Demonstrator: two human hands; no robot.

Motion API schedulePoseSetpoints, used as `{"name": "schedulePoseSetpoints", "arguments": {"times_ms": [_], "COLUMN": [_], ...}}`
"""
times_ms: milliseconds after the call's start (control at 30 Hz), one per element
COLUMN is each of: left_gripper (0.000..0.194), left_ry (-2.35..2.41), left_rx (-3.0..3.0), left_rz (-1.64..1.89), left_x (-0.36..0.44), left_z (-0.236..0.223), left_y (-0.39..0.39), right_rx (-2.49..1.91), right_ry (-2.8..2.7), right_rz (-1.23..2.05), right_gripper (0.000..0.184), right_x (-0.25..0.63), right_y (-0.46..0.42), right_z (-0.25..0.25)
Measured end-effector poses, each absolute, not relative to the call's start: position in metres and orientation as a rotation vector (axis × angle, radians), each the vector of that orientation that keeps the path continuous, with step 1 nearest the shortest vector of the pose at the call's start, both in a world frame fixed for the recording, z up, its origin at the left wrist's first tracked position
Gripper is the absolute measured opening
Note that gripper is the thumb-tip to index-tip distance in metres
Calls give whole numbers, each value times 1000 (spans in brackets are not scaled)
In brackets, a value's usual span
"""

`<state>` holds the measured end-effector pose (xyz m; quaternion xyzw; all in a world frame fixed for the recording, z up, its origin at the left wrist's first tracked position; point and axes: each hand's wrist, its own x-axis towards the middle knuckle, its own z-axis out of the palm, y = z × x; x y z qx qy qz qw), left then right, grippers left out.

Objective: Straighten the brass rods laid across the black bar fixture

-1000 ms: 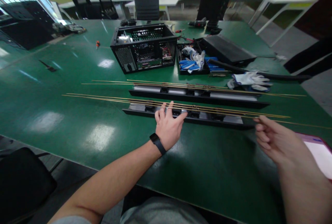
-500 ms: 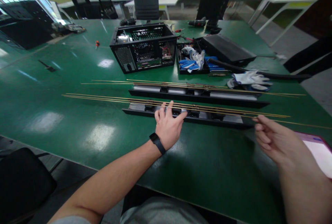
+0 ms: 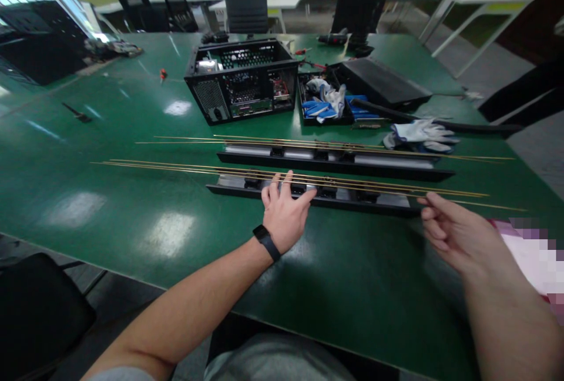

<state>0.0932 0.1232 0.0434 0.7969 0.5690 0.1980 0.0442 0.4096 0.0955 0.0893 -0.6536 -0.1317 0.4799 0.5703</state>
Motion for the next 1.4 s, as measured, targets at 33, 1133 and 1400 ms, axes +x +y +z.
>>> {"name": "schedulePoseSetpoints", "arguments": {"times_ms": [33,1133,1400], "left_gripper": [41,41,42], "left_ry": [1742,1749,1739], "left_rx": [2431,2450,2439], "left_rz": [601,577,574], "left_x": [93,94,94], "left_z": [44,44,45], "left_y": [123,123,123], "right_rx": [-1552,-1518,-1464], "right_ry": [-286,-254,-324], "right_rz": [1120,1114,1117], "right_gripper": [16,17,15], "right_x": [401,401,403], "right_y": [95,94,94], "right_z": [94,97,88]}}
